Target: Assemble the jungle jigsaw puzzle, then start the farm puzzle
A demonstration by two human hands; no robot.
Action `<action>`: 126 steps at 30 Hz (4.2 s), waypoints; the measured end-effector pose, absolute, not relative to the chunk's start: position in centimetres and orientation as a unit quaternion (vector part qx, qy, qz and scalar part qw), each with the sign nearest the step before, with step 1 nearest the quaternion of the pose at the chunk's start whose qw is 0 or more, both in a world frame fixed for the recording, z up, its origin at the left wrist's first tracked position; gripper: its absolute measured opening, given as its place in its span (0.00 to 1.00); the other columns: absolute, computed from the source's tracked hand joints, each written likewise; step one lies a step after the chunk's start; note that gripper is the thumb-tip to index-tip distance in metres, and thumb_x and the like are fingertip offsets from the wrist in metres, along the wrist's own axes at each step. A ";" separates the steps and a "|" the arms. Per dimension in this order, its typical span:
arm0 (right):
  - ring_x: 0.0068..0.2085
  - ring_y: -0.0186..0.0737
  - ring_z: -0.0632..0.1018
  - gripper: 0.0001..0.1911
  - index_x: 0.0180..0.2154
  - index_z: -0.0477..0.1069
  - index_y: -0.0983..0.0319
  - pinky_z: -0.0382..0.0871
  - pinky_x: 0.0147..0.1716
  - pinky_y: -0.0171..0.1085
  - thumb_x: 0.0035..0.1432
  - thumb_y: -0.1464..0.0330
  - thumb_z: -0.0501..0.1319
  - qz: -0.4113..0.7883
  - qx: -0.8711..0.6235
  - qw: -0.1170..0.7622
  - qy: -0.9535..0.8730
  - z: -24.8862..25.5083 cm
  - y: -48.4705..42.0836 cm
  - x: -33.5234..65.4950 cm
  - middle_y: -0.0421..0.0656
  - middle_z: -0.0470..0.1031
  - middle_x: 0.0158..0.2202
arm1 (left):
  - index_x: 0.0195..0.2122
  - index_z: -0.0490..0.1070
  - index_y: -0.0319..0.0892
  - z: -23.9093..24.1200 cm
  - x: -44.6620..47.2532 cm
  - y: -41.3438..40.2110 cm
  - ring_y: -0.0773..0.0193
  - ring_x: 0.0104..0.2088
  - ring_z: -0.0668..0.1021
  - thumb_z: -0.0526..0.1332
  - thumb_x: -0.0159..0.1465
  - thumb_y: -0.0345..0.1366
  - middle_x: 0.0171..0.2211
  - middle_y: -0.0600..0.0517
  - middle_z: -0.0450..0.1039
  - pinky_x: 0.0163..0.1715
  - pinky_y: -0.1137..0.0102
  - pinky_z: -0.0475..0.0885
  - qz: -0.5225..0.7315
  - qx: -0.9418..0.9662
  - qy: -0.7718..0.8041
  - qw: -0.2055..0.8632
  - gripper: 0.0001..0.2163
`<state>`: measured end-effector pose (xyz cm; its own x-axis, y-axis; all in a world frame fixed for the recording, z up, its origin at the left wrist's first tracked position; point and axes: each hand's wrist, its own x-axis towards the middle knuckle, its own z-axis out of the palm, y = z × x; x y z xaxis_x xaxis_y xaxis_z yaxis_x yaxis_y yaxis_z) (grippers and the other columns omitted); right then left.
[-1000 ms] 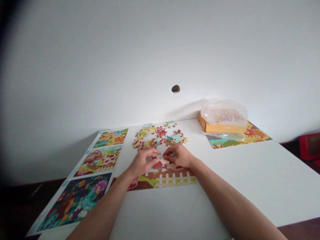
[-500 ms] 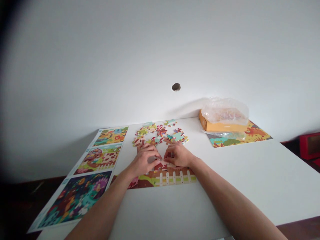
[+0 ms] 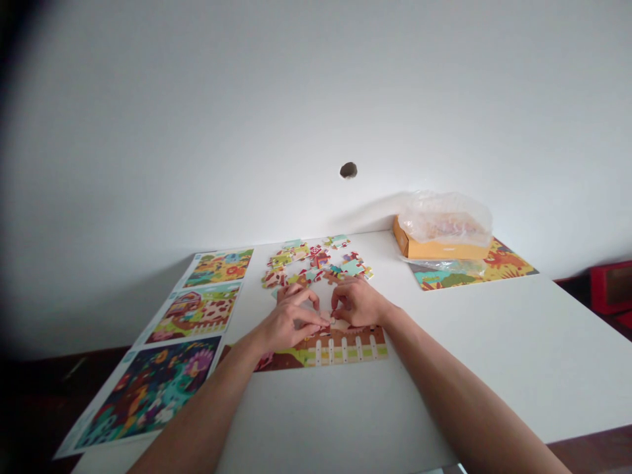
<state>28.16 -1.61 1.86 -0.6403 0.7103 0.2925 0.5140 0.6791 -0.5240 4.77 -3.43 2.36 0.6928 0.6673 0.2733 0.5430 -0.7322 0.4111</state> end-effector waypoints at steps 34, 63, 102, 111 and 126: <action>0.27 0.35 0.69 0.05 0.28 0.71 0.62 0.60 0.32 0.34 0.56 0.70 0.59 0.149 -0.435 0.318 -0.829 2.3 -2.0 28.2 0.38 0.68 0.23 | 0.38 0.78 0.47 2.2 4.8 -3.3 0.63 0.40 0.74 0.58 0.67 0.36 0.37 0.53 0.78 0.46 0.65 0.63 0.274 0.892 0.333 0.136 0.08; 0.50 0.51 0.69 0.19 0.50 0.72 0.55 0.58 0.47 0.46 0.56 0.60 0.63 0.059 -0.669 0.243 -0.700 0.7 -0.5 28.8 0.45 0.74 0.49 | 0.50 0.74 0.44 0.1 3.1 -1.1 0.47 0.57 0.69 0.63 0.61 0.40 0.55 0.42 0.70 0.57 0.49 0.64 0.300 0.705 0.641 -0.053 0.16; 0.52 0.53 0.67 0.26 0.54 0.68 0.51 0.56 0.48 0.48 0.53 0.59 0.64 0.069 -0.628 0.242 -0.736 0.6 -0.3 28.7 0.44 0.70 0.54 | 0.56 0.69 0.56 0.1 3.9 -2.0 0.47 0.62 0.62 0.57 0.65 0.40 0.59 0.46 0.64 0.57 0.47 0.60 0.206 0.789 0.579 -0.010 0.18; 0.49 0.50 0.69 0.22 0.53 0.68 0.53 0.57 0.48 0.46 0.55 0.64 0.62 0.084 -0.597 0.253 -0.757 0.1 0.2 28.7 0.43 0.75 0.49 | 0.58 0.68 0.55 -0.1 3.9 -1.8 0.48 0.61 0.62 0.56 0.66 0.37 0.59 0.47 0.64 0.56 0.50 0.61 0.213 0.785 0.581 -0.009 0.19; 0.49 0.55 0.70 0.31 0.57 0.65 0.57 0.58 0.46 0.49 0.51 0.63 0.63 0.060 -0.670 0.196 -0.714 2.0 -0.5 30.1 0.48 0.74 0.46 | 0.58 0.68 0.54 -0.2 3.9 -1.7 0.46 0.61 0.64 0.56 0.65 0.35 0.59 0.45 0.65 0.56 0.48 0.62 0.219 0.769 0.601 -0.015 0.20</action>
<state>30.13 -0.47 2.01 -0.0258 0.9796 0.1993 0.9322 0.0956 -0.3490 3.89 -1.73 -0.21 0.1825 0.9168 0.3552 0.9300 -0.2782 0.2402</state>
